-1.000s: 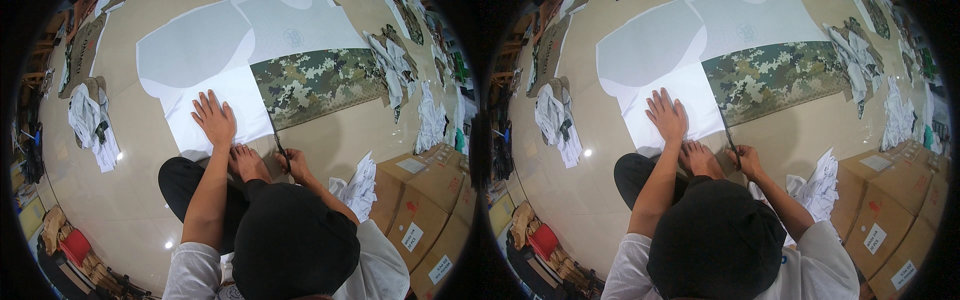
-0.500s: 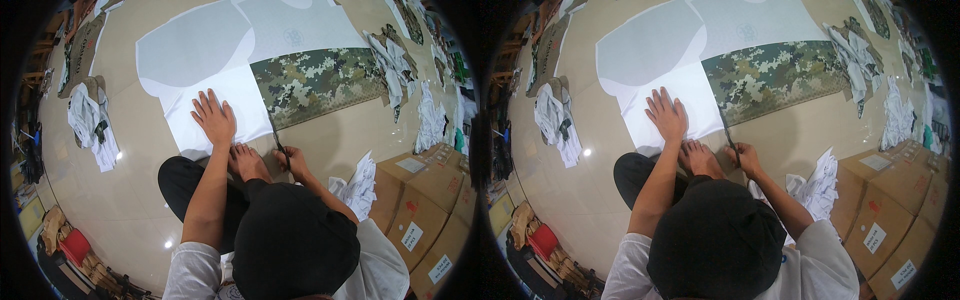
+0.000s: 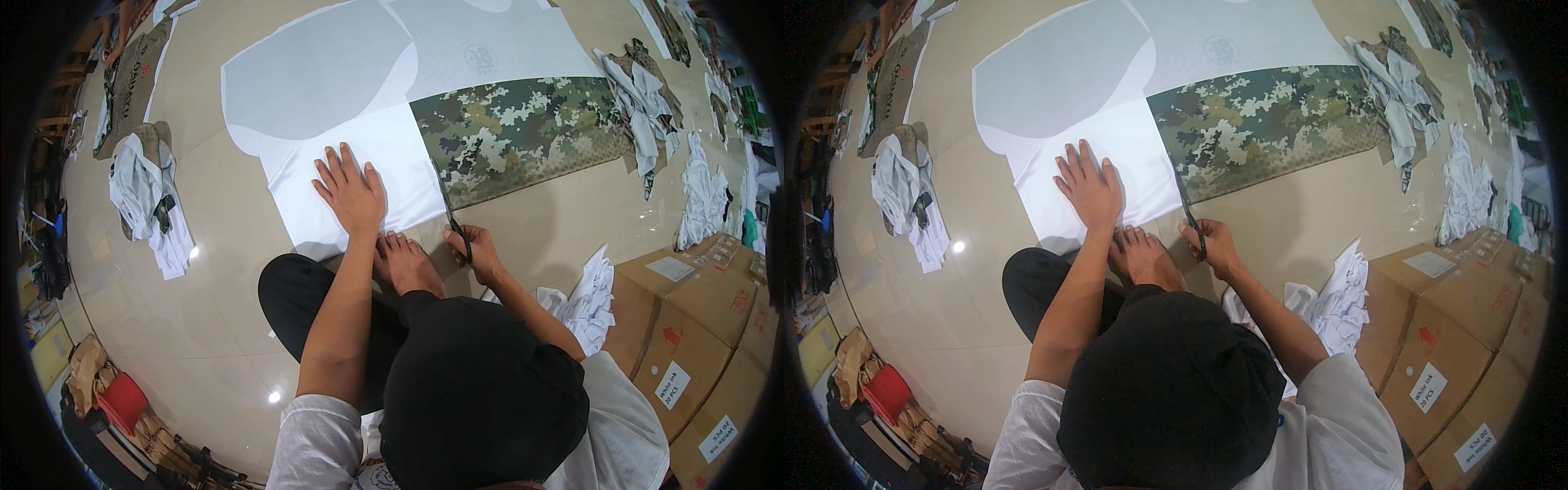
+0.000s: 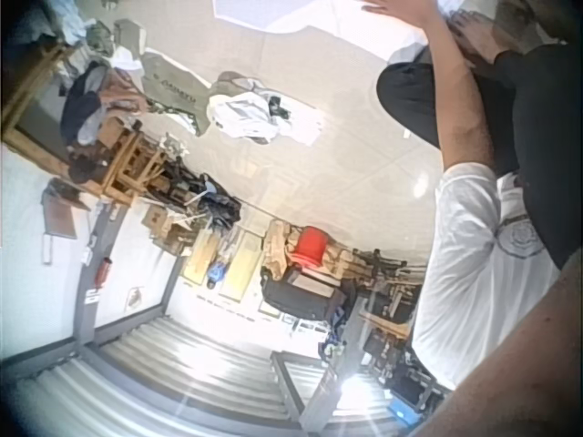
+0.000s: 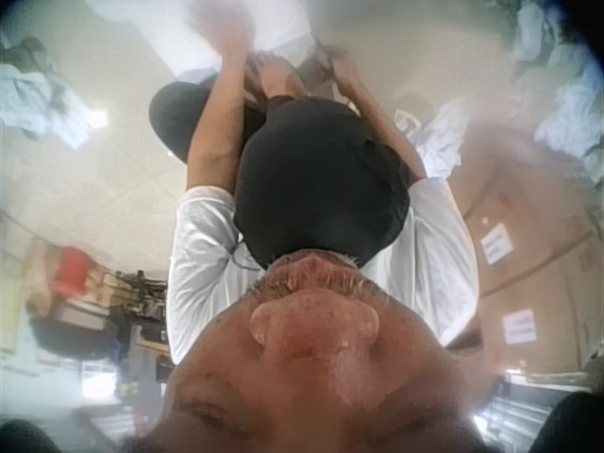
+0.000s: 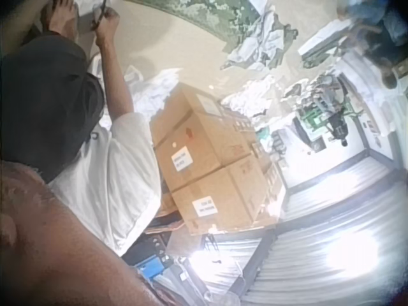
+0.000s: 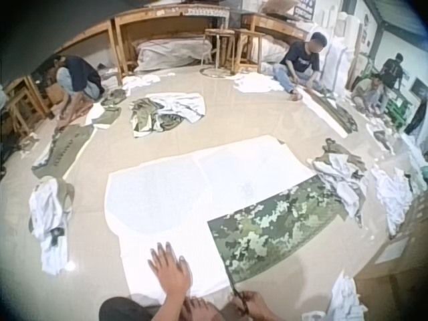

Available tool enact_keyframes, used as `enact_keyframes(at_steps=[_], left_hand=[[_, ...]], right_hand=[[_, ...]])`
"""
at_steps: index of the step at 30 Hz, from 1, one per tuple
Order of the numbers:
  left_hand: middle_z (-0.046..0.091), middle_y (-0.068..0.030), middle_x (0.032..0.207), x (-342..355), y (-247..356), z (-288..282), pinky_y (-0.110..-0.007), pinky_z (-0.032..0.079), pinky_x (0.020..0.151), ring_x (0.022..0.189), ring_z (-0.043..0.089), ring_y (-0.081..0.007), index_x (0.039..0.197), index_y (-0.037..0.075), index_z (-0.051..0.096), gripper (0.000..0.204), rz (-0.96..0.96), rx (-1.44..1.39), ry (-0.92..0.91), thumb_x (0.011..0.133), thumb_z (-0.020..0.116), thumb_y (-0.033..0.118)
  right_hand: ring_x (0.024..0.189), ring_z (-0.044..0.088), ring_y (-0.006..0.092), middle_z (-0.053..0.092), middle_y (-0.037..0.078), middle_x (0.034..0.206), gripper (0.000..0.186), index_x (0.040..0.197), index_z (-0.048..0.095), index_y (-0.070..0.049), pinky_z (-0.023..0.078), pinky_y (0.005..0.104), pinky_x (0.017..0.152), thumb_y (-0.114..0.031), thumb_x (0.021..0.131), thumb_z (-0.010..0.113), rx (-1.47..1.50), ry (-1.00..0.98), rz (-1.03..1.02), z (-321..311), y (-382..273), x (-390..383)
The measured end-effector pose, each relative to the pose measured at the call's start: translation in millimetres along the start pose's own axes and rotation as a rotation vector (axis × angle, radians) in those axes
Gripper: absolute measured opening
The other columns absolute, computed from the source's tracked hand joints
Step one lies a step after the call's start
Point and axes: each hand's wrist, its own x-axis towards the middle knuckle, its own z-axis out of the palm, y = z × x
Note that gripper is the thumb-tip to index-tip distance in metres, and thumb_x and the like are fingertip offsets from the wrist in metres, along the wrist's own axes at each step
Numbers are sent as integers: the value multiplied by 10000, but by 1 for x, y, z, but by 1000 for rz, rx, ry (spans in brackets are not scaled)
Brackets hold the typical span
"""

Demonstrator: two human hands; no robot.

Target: The person sits on the floor and uses scissors to cut a piece of camouflage-patterned fabric. They align the fabric, cut along the edges, and separate the pieces, placing the cut sections aside.

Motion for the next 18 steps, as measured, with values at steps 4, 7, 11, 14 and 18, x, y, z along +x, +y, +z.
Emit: enact_keyframes(at_steps=[4,7,11,14,18], left_hand=[[326,-216,1703,-1,0,1,-671,134,1261,1584,218,-485,1636,101,403,648,0,7,-2,1049,524,348],[322,-216,1705,0,1,0,-671,132,1262,1586,214,-483,1638,100,398,651,-3,8,-9,1050,523,349],[320,-215,1705,0,0,1,-670,128,1265,1589,210,-480,1640,100,393,653,-3,17,-13,1051,522,351],[321,-214,1705,-1,0,1,-671,126,1265,1590,209,-478,1641,101,391,653,-2,17,-13,1053,520,353],[321,-214,1705,-1,0,1,-670,125,1265,1590,208,-477,1642,102,390,652,-1,19,-12,1054,517,352]], right_hand=[[517,537,88,599,8,629,360,784,633,-69,392,261,471,-344,921,821,12,7,4,1,-3,-1],[513,534,87,599,7,631,356,792,639,-67,393,260,467,-344,918,825,8,7,8,-1,-1,0],[509,534,89,598,8,630,360,799,643,-63,398,263,463,-348,912,832,7,9,14,-2,0,0],[509,536,87,600,10,628,357,797,643,-61,399,259,461,-338,911,836,12,-2,-3,-4,3,1],[505,534,82,600,7,626,331,795,642,-62,399,254,457,-299,920,836,17,-4,-10,-4,3,0]])
